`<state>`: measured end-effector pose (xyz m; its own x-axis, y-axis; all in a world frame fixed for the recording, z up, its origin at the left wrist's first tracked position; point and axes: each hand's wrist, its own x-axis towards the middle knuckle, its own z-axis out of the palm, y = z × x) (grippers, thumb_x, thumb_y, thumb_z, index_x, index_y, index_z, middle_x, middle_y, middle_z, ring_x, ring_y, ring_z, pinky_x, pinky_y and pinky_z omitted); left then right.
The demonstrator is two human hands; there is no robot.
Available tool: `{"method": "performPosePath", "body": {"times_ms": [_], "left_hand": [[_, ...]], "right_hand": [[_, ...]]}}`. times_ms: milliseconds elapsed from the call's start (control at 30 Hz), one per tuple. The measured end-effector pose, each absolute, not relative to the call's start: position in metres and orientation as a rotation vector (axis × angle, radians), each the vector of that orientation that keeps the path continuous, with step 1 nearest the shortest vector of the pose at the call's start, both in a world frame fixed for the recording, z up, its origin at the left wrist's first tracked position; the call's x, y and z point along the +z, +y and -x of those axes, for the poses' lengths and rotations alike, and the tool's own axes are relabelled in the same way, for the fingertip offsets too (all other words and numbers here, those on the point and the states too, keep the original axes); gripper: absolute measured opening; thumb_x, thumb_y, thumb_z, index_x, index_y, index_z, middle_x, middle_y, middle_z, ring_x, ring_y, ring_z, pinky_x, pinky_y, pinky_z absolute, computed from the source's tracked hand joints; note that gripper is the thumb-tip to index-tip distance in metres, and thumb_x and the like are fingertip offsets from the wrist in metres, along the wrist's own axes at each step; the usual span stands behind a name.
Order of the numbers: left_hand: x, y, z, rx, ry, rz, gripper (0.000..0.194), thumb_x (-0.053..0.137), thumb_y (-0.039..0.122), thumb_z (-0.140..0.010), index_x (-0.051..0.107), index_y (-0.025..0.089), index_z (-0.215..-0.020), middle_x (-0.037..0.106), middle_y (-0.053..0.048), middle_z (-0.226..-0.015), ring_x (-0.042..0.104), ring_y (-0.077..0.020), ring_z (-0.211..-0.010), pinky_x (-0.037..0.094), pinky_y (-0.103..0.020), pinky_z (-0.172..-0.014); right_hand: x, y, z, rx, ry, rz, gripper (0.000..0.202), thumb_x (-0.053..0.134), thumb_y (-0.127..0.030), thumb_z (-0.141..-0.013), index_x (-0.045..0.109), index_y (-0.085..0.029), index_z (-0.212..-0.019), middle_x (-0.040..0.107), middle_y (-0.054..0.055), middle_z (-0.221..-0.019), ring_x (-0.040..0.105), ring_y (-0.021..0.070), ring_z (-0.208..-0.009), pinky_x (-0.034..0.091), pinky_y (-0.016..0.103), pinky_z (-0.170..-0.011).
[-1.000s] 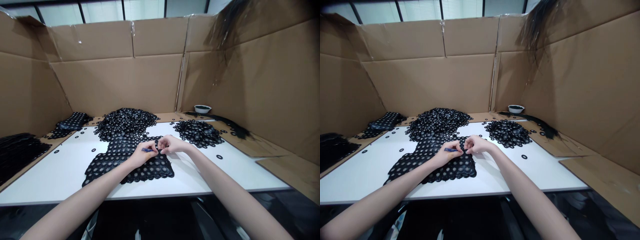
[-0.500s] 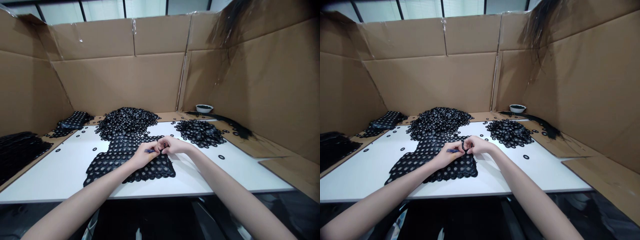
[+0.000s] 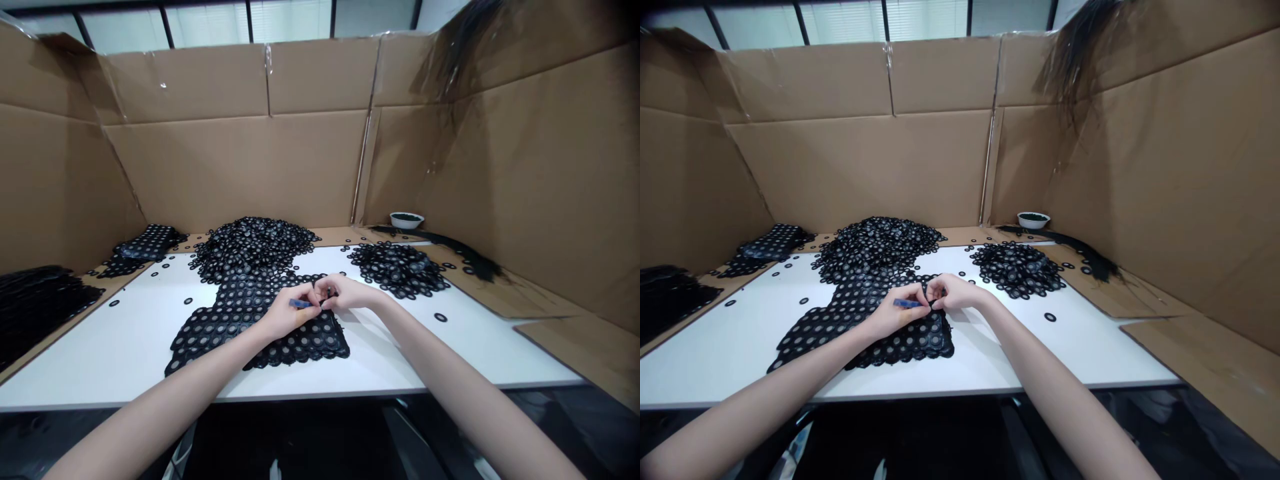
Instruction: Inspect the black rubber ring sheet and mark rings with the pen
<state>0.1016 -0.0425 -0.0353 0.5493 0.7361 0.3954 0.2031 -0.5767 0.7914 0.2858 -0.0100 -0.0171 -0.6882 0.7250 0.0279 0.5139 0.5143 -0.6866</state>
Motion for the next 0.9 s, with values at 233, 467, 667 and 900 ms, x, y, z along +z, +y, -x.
{"method": "performPosePath", "body": {"times_ms": [233, 467, 667, 900], "left_hand": [[-0.0390, -0.0384, -0.0983, 1.000, 0.759, -2.003, 0.005, 0.058, 0.017, -0.070, 0.057, 0.012, -0.069, 0.056, 0.000, -0.070, 0.048, -0.0117, -0.067, 0.035, -0.021, -0.064], [-0.0412, -0.0366, -0.0980, 1.020, 0.744, -1.949, 0.003, 0.057, 0.016, -0.069, 0.057, 0.013, -0.067, 0.056, 0.000, -0.068, 0.048, -0.0119, -0.065, 0.036, -0.022, -0.062], [-0.0416, -0.0356, -0.0989, 1.016, 0.735, -1.915, 0.003, 0.057, 0.016, -0.068, 0.056, 0.013, -0.066, 0.056, 0.000, -0.068, 0.048, -0.0117, -0.065, 0.036, -0.022, -0.062], [-0.0422, -0.0355, -0.0984, 1.016, 0.737, -1.918, 0.003, 0.058, 0.015, -0.067, 0.057, 0.013, -0.066, 0.056, 0.000, -0.068, 0.048, -0.0121, -0.066, 0.037, -0.022, -0.063]], "right_hand": [[-0.0148, -0.0118, -0.2871, 1.007, -2.446, 1.016, 0.010, 0.055, -0.012, -0.062, 0.053, -0.014, -0.071, 0.053, -0.001, -0.069, 0.047, 0.0115, -0.063, 0.038, 0.023, -0.061], [-0.0140, -0.0111, -0.2886, 1.053, -2.465, 0.936, 0.014, 0.061, -0.019, -0.066, 0.053, -0.014, -0.077, 0.053, 0.000, -0.074, 0.047, 0.0118, -0.067, 0.039, 0.023, -0.063], [-0.0147, -0.0104, -0.2912, 1.069, -2.492, 0.966, 0.030, 0.071, -0.026, -0.060, 0.052, -0.016, -0.082, 0.052, -0.001, -0.081, 0.047, 0.0127, -0.074, 0.038, 0.023, -0.067], [-0.0191, -0.0072, -0.2930, 1.132, -2.489, 0.919, 0.033, 0.072, -0.028, -0.059, 0.051, -0.016, -0.083, 0.051, -0.001, -0.081, 0.047, 0.0122, -0.073, 0.038, 0.024, -0.067]]}}
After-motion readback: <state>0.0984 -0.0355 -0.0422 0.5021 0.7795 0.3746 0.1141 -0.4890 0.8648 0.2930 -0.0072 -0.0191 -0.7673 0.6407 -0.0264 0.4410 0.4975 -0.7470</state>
